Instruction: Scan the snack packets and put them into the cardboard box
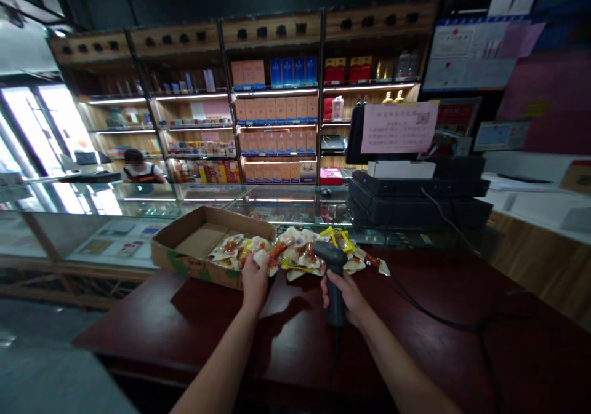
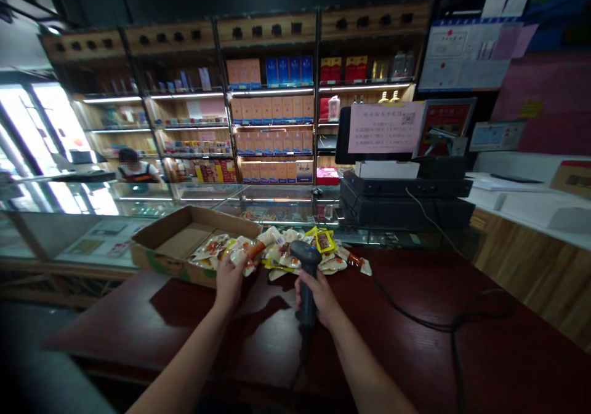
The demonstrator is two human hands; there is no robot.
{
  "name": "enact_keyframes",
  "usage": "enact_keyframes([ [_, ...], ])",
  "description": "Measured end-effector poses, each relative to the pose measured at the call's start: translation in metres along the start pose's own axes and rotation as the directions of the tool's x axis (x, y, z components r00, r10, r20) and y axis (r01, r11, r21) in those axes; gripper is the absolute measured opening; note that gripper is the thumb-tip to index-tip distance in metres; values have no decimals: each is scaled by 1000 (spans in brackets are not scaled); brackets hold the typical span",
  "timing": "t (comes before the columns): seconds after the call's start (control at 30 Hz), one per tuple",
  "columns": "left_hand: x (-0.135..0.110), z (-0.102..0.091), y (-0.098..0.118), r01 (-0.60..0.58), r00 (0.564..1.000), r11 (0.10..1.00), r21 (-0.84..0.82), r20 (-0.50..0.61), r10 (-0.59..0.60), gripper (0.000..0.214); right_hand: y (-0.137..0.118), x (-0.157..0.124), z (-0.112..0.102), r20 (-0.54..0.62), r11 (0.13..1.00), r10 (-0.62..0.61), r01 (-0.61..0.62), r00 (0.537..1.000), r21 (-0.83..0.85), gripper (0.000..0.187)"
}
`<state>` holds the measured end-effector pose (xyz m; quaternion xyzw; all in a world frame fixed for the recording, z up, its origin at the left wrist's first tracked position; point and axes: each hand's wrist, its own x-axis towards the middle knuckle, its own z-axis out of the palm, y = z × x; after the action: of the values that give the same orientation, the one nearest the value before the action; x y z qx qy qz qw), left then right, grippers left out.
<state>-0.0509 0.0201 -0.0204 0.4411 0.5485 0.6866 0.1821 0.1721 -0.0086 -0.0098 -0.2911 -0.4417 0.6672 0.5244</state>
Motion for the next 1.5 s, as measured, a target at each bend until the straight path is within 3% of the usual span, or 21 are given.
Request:
enact_keyframes([
  [0.2,58,-51,27,52,969,956,288,-244,20,45,-8,32,40,-14,999,45,-44,999,24,35],
  [0.33,81,-73,32,57,969,873,484,-239,69,36,1,44,63,50,998,50,-48,998,-36,39],
  [0.47,88,-83,35,116,991,678,726,-127,-34,53,11,47,75,107,997,47,-40,993,-65,42],
  [0.6,86,-83,49,108,994,452,886,-107,-29,63,15,45,71,98,997,38,-31,994,-74,44],
  [0.7,78,-71,61,47,997,435,899,-67,32,55,13,41,57,55,997,51,-48,997,-56,44],
  [0.8,60,-44,58,-160,983,536,829,84,163,36,7,36,34,5,999,33,-33,999,-18,41],
  [0.93,23,9,33,-328,940,683,653,295,170,31,4,27,-4,-62,999,-35,37,997,23,36],
  [1.0,6,36,20,-354,930,687,635,312,191,37,7,22,-23,-96,994,-92,98,991,58,34],
  [1.1,-9,63,9,-329,944,638,696,239,227,51,14,17,-44,-138,985,-137,149,981,84,35],
  [1.3,-18,71,4,-243,970,560,792,190,152,56,20,15,-49,-169,986,-156,165,973,38,38],
  [1.4,-23,72,-6,-251,968,589,768,213,135,51,19,15,-44,-141,987,-153,157,978,18,39],
  [1.5,-24,77,-17,-296,955,656,695,206,214,35,19,14,-42,-115,988,-154,152,981,-19,37],
])
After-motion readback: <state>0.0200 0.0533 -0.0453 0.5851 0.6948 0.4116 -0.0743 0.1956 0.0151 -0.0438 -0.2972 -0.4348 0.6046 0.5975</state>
